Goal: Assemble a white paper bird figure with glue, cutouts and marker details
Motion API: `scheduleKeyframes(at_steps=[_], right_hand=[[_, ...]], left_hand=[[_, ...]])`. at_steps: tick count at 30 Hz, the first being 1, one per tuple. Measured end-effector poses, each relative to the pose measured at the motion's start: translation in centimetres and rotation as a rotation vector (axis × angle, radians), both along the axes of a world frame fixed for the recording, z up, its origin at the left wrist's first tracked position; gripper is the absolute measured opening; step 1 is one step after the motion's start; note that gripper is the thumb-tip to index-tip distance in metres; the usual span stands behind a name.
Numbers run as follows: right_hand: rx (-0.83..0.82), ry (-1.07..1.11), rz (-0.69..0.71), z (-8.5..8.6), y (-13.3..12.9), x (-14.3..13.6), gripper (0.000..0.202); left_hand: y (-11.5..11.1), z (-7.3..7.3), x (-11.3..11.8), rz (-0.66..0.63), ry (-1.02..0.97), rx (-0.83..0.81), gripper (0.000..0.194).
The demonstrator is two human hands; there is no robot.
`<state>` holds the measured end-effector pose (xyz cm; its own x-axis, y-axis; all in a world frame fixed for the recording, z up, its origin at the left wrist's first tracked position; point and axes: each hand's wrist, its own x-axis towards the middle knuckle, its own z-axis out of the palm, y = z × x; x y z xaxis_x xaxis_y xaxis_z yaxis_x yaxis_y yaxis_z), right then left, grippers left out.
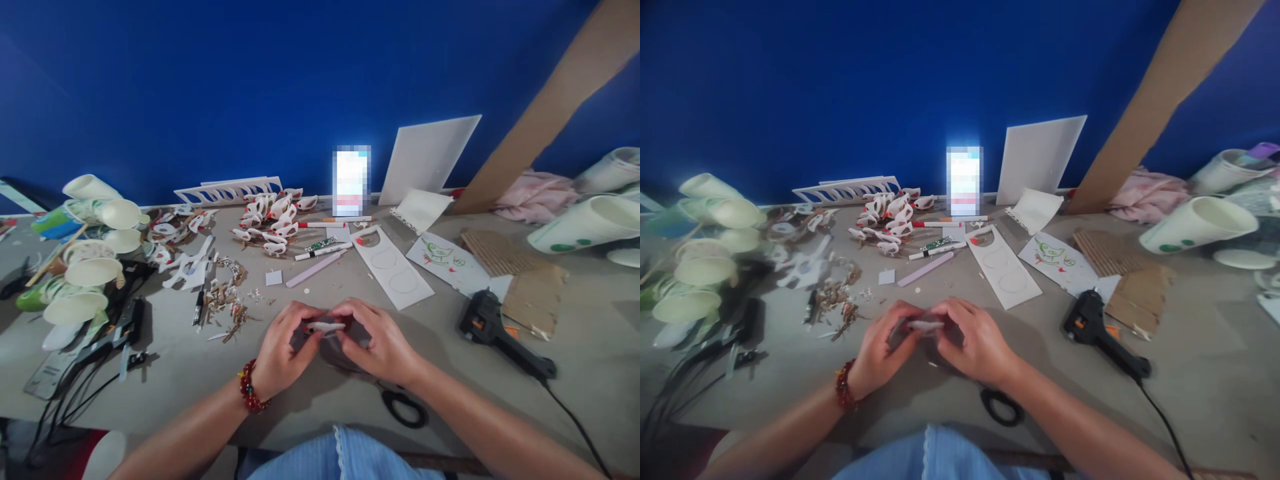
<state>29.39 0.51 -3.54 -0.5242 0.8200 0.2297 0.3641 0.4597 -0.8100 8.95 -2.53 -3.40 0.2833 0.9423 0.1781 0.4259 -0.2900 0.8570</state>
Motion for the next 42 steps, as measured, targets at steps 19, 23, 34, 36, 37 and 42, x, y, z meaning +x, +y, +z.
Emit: scheduleKeyframes(at_steps=[19,23,34,36,37,42], right_hand=[[-0.67,0.414,-0.046,-0.68,0.49,-0.16,0.015],[-0.677,0.414,-0.032,-0.76,0.41,-0.12,0.015],[-0.639,0.383,-0.05,-0.75,0.48,-0.18,0.017],[-0.614,0.365,-0.047,-0.69,0.46,-0.19,0.016],[-0.603,0.352,-0.046,-0.65,0.46,-0.19,0.016],[-0.528,0.293,-0.05,-0.47,0.52,-0.07,0.018]], left_hand=[[0.61,0.49,-0.49,-0.025,-0.489,-0.527,0.027],[0.74,0.83,-0.46,-0.033,-0.485,-0.547,0.028],[0.72,0.26,-0.42,0.003,-0.458,-0.526,0.026],[0.66,0.15,-0.36,-0.016,-0.447,-0.488,0.026],[0.63,0.14,-0.34,-0.026,-0.443,-0.458,0.028],[0.55,0.55,-0.38,-0.072,-0.244,-0.246,0.029]])
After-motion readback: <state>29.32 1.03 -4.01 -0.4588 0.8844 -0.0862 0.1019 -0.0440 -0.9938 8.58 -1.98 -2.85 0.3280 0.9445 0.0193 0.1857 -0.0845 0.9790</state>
